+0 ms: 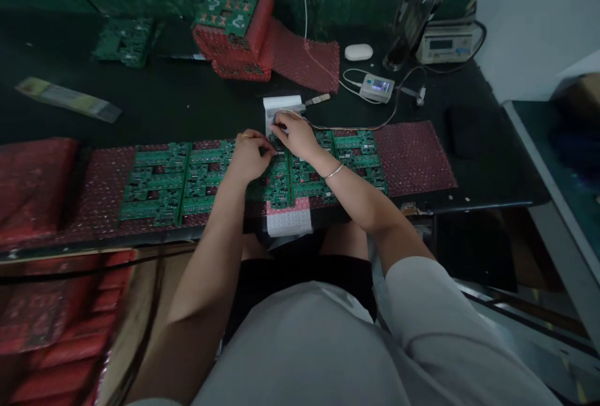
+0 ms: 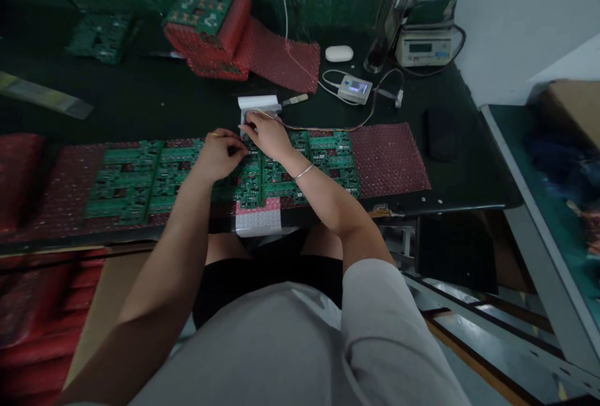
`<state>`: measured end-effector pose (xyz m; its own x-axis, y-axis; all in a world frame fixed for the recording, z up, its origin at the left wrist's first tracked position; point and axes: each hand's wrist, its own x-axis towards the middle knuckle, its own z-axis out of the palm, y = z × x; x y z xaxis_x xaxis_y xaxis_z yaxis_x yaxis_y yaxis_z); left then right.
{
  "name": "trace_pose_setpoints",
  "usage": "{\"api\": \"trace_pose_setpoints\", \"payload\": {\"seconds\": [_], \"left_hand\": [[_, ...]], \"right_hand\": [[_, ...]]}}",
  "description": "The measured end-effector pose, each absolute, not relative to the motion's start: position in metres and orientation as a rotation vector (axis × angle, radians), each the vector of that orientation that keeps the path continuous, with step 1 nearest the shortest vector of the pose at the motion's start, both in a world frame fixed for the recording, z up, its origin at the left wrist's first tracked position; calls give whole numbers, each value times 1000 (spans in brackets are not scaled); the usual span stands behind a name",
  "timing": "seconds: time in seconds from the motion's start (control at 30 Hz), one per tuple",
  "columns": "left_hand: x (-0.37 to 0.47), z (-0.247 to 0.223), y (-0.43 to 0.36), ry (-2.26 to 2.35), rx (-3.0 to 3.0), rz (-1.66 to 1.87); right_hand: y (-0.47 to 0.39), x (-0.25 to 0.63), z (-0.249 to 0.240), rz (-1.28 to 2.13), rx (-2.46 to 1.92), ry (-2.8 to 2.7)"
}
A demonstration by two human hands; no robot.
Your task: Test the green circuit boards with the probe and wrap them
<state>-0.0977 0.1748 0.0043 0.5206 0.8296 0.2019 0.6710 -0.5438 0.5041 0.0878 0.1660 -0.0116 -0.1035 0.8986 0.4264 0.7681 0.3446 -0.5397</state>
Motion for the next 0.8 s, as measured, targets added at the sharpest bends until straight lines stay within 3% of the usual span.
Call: {"api": "trace_pose_setpoints", "payload": {"seconds": [0.3, 0.5, 0.63, 0.8], "left_hand": [[-115, 11, 138, 1071, 2617, 545], [-122, 9, 135, 1022, 2667, 461], [-131, 13, 124, 1004, 2507, 607], [-157, 16, 63, 1279, 2307, 923]], "right_hand": [[165, 87, -10, 280, -1487, -1850], [142, 83, 30, 296, -1467, -1890], [95, 76, 44, 396, -1382, -1984], [57, 66, 20, 497, -1409, -2029]]}}
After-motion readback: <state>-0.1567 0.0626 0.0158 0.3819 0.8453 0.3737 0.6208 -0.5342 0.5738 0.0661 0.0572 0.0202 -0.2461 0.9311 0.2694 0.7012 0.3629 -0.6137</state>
